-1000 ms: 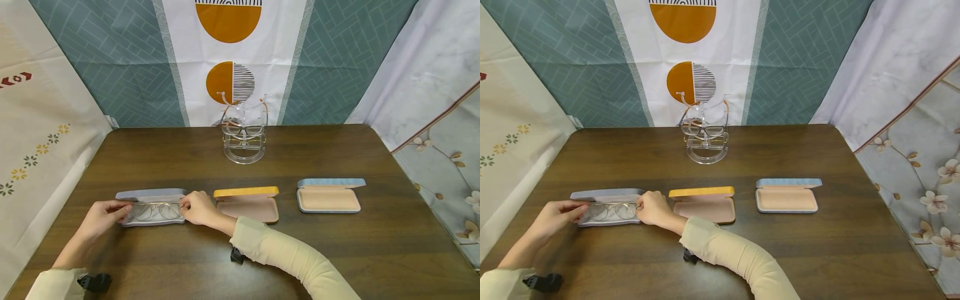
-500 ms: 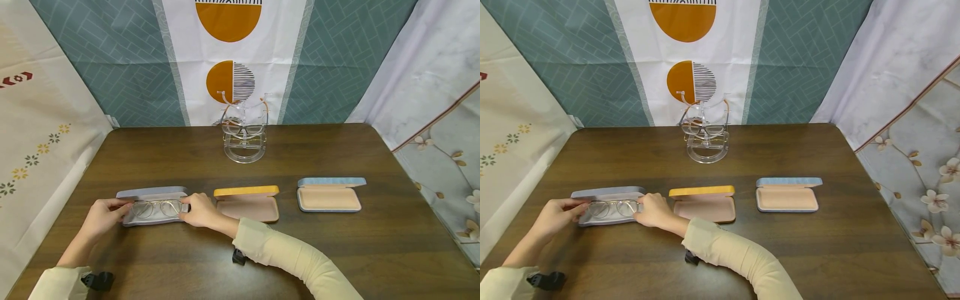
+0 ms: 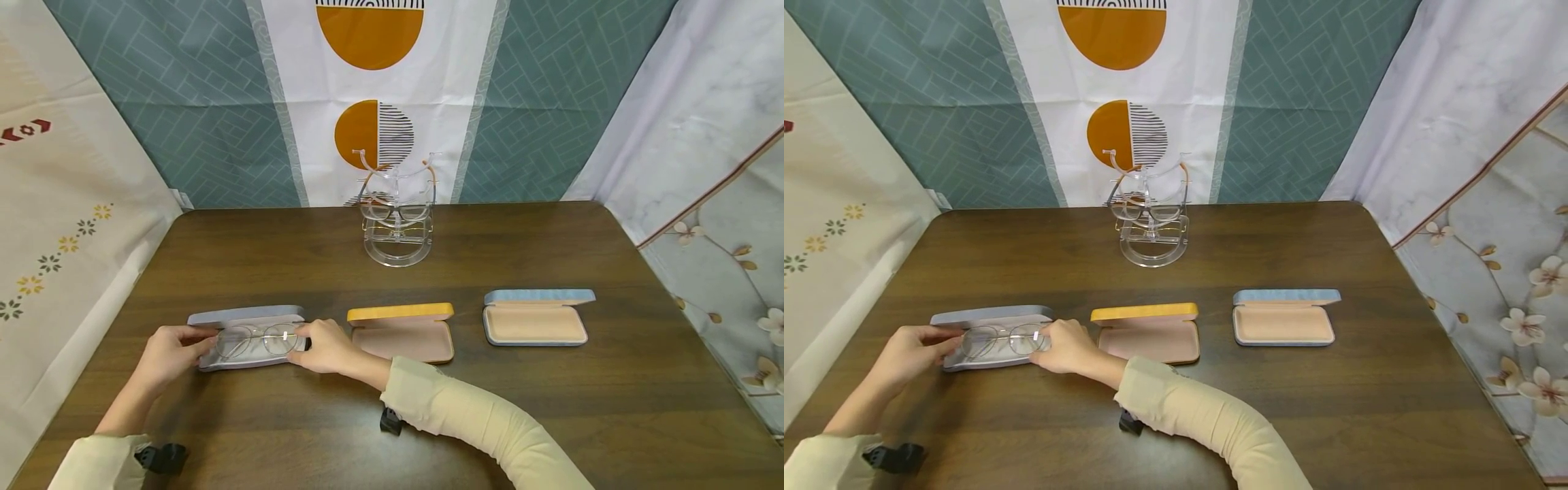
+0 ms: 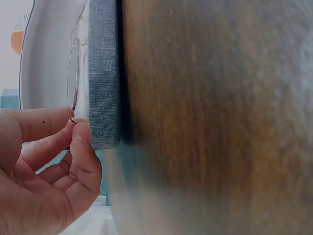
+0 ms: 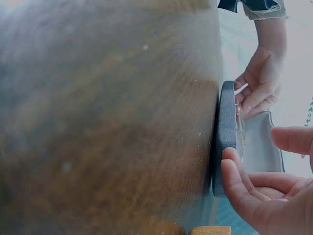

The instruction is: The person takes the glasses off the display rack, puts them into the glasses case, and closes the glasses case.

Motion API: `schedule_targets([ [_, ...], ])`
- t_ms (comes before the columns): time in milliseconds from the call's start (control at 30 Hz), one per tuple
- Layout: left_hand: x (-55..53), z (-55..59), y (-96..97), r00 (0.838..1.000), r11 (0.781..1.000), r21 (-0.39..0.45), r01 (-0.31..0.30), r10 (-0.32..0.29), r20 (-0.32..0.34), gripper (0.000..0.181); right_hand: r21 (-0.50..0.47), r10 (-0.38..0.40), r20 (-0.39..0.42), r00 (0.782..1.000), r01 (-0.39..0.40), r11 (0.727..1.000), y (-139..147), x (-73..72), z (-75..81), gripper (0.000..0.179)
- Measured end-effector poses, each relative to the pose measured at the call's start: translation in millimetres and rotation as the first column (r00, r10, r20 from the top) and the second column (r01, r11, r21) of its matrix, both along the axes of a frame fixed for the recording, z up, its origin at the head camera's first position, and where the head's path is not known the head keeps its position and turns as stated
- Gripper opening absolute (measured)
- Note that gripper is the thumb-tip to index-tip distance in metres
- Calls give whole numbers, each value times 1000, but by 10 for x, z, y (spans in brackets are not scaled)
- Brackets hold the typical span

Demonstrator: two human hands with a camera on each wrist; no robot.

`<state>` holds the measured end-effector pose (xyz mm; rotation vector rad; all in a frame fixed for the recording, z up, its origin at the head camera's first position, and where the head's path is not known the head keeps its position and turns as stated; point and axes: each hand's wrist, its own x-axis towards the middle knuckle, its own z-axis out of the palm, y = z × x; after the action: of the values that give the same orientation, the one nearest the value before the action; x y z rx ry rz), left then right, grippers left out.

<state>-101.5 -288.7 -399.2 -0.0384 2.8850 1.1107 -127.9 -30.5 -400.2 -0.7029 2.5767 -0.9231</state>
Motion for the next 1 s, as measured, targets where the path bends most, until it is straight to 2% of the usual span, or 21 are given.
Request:
schedule_targets([
  [200,-5,23,2,1000,999,-39,15,-14,13,27,-1,-4,-7,1000,4,1000,28,-15,17,44],
  [400,14,53,-23,999,999,21,40,-40,12,30,-87,-43,73,996,49,995,71,9,61,41],
  [667,112,70,-102,999,996,79,33,-34,10,37,-204,-72,115,991,94,974,125,54,59,38],
  [867,196,100,-173,1000,994,105,8,-8,-5,40,-211,-94,129,987,120,970,145,90,54,50],
  [1000,215,123,-211,1000,996,91,-13,13,-1,43,-198,-120,149,981,149,969,147,108,57,60],
])
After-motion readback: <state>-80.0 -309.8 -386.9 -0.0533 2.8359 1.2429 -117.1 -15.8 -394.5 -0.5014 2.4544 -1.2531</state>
